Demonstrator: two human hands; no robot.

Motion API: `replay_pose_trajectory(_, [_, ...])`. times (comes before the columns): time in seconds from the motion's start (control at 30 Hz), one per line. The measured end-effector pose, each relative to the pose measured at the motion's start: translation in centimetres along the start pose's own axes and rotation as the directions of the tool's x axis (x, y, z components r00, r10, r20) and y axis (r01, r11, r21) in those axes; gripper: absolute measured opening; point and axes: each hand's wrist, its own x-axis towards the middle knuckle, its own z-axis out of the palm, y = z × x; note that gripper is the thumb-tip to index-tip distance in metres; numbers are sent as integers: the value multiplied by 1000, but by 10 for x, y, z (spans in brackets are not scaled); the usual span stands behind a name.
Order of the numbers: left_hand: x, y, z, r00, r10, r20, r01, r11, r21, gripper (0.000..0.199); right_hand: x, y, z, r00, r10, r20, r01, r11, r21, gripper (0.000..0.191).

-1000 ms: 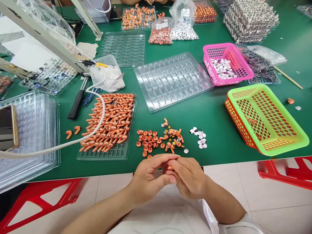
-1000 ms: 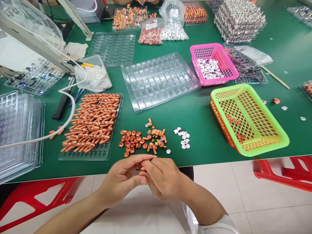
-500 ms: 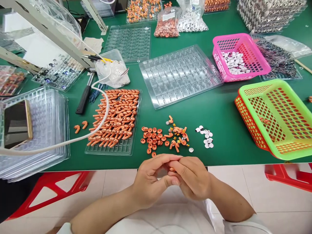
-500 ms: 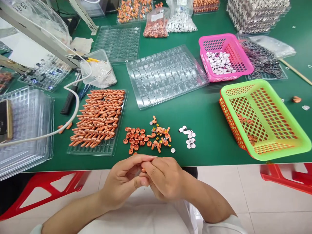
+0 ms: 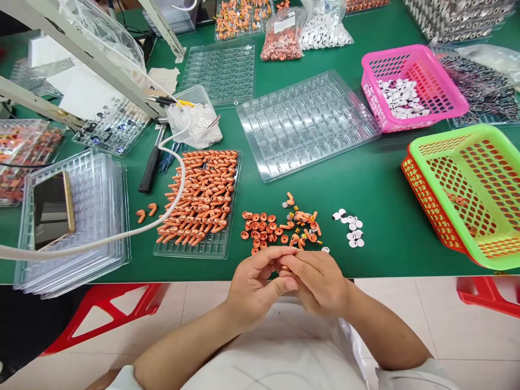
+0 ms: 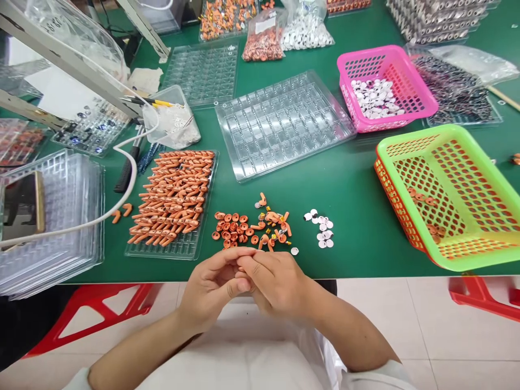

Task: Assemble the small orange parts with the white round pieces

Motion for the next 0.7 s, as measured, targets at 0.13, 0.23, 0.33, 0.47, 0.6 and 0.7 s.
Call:
replay_pose_trajectory(0.13, [8, 5, 0, 996, -18, 82, 20, 999, -25, 46, 0, -7, -3, 985, 165, -45, -160, 982, 98, 24])
replay_pose_trajectory(0.23, [12, 8, -1, 992, 52, 116, -61, 996, 72, 62, -1, -14, -6, 928, 350, -125, -324, 927, 188, 25])
replay_pose_trajectory(0.33, [14, 5, 0, 965, 253, 67, -259, 887, 381, 52, -4, -18, -8, 819, 540, -195, -496, 837, 232, 22])
replay_pose_trajectory(0.47, [14, -4, 3, 808, 576, 126, -508, 572, 644, 18, -5, -23, -4, 718, 669, -192, -606, 736, 301, 18])
replay_pose_trajectory(0.6, [17, -6, 4, 700, 679, 220, -630, 444, 637, 6, -4, -26, 4, 677, 703, -216, -631, 706, 321, 11])
replay_pose_trajectory(0.7, [18, -6, 1, 699, 678, 227, -639, 448, 625, 7, -4, -26, 8, 678, 711, -185, -643, 696, 320, 12])
